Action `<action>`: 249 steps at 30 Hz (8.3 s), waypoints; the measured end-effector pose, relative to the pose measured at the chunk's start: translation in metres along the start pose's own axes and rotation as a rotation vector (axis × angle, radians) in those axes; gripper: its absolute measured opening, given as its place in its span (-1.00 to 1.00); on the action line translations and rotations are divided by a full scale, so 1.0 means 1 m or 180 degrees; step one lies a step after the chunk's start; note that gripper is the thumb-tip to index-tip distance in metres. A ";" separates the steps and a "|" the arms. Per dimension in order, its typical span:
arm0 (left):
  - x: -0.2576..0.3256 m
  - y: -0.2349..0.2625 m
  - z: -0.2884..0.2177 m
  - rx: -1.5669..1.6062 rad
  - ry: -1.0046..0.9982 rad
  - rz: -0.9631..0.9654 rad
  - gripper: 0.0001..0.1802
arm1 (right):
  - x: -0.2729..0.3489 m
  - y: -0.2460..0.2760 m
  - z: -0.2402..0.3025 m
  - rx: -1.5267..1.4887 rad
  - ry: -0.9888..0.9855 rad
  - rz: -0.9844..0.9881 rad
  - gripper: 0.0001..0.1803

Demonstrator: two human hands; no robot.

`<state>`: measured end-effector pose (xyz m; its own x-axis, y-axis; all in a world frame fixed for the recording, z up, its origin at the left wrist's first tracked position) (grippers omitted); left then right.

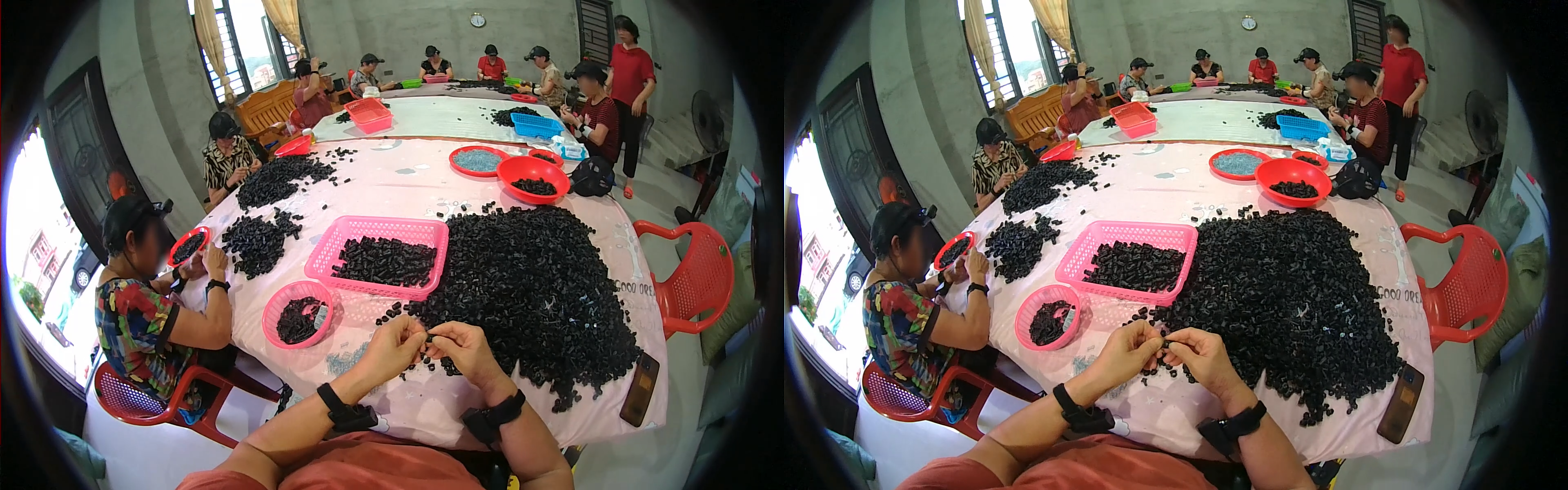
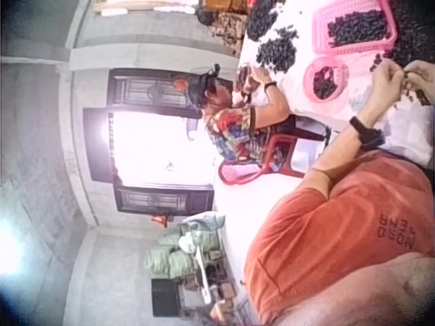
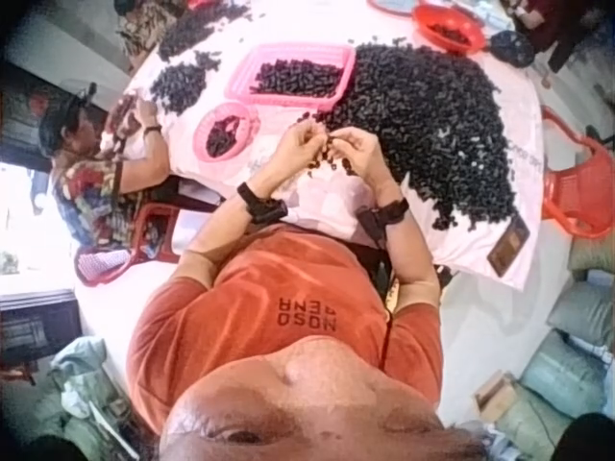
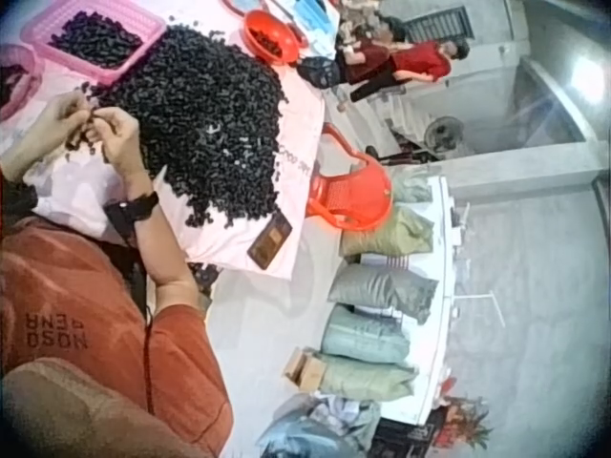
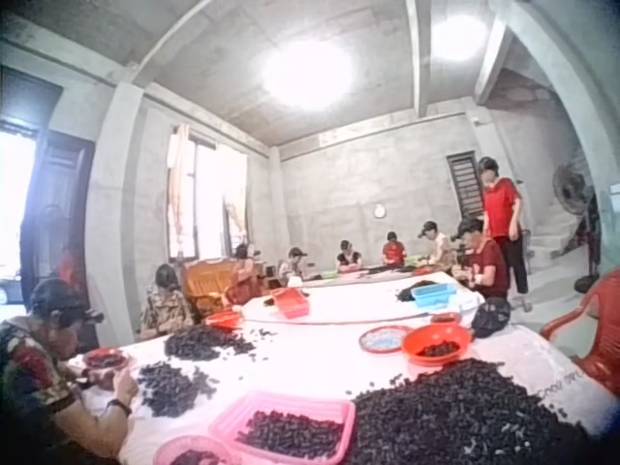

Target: Sorting small black components at a communal work table.

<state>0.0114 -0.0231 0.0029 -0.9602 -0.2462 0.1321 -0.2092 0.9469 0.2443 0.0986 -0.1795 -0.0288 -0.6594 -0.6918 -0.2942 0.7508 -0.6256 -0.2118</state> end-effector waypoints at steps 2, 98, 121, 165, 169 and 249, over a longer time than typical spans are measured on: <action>-0.002 0.000 -0.001 0.0085 0.0018 0.0014 -0.89 | -0.003 0.001 0.001 -0.0026 -0.0031 0.0043 -0.83; 0.012 -0.022 -0.033 -0.1572 -0.2068 -0.0547 -0.58 | -0.005 0.013 -0.002 -0.1824 -0.0194 -0.0194 -0.82; 0.012 -0.018 -0.036 -0.1650 -0.2089 -0.0278 -0.64 | -0.003 0.014 -0.006 -0.1902 -0.0381 -0.0207 -0.83; 0.000 -0.018 -0.025 -0.2095 -0.1812 -0.0302 -0.60 | -0.002 0.006 -0.008 -0.1125 -0.0533 -0.0500 -0.76; -0.003 -0.018 -0.018 -0.2161 -0.1752 -0.0273 -0.57 | -0.003 0.006 -0.008 -0.0982 -0.0583 -0.0458 -0.75; 0.000 -0.006 -0.030 -0.1310 -0.1096 -0.0644 -0.84 | -0.001 -0.002 0.003 -0.0369 -0.0831 0.0136 -0.74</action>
<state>0.0186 -0.0349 0.0307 -0.9279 -0.2672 -0.2600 -0.3719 0.7125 0.5950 0.0972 -0.1786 -0.0250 -0.6031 -0.7955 -0.0586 0.7676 -0.5588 -0.3140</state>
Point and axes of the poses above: each hand's wrist, its own x-axis away from the middle knuckle, its own y-axis out of the back of the hand, z = x × y, the point moved 1 cm from there along -x, towards the middle knuckle, and after that the axes turned 7 degrees about y, right-handed, at the moved point
